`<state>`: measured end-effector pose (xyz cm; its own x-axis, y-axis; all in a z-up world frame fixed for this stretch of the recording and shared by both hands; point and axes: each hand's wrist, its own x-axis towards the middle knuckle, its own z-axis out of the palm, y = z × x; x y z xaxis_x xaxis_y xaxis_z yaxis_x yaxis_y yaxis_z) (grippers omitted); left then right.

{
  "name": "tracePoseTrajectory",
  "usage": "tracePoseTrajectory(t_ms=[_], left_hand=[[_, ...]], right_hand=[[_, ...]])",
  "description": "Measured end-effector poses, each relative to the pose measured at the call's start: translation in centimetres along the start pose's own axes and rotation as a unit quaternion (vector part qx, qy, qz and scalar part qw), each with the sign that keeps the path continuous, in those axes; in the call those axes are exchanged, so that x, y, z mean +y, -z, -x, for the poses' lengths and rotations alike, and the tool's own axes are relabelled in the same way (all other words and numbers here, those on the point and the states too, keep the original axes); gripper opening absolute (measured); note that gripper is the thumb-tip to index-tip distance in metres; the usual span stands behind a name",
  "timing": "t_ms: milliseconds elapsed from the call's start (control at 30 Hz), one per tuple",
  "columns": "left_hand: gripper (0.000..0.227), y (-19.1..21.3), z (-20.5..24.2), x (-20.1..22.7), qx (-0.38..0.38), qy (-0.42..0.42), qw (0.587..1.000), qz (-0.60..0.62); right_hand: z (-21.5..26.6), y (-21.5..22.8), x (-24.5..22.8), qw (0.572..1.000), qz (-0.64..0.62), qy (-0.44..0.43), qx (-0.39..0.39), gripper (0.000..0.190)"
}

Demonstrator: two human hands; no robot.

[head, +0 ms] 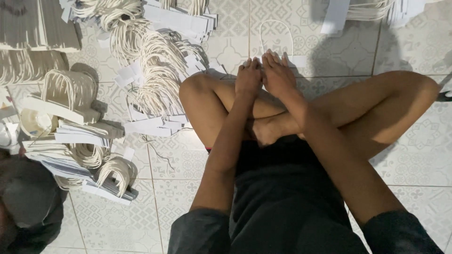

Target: Attaching paper handles to reinforcement strips for paper bags

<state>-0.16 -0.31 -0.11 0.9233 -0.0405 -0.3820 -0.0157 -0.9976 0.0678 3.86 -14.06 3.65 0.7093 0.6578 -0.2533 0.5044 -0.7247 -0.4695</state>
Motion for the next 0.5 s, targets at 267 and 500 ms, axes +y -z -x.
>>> tracePoseTrajectory(t_ms=[267,500], left_hand=[[0.047,-1.4,-0.9,0.4,0.032,-0.004,0.999,-0.018],[0.047,-1.6,-0.6,0.3,0.067,-0.03,0.997,-0.033]], right_hand=[[-0.8,-2.9,0.1,0.995,0.08,-0.032,-0.04,0.066],[-0.6,-3.0,-0.3,0.995,0.081,-0.04,-0.032,0.062]])
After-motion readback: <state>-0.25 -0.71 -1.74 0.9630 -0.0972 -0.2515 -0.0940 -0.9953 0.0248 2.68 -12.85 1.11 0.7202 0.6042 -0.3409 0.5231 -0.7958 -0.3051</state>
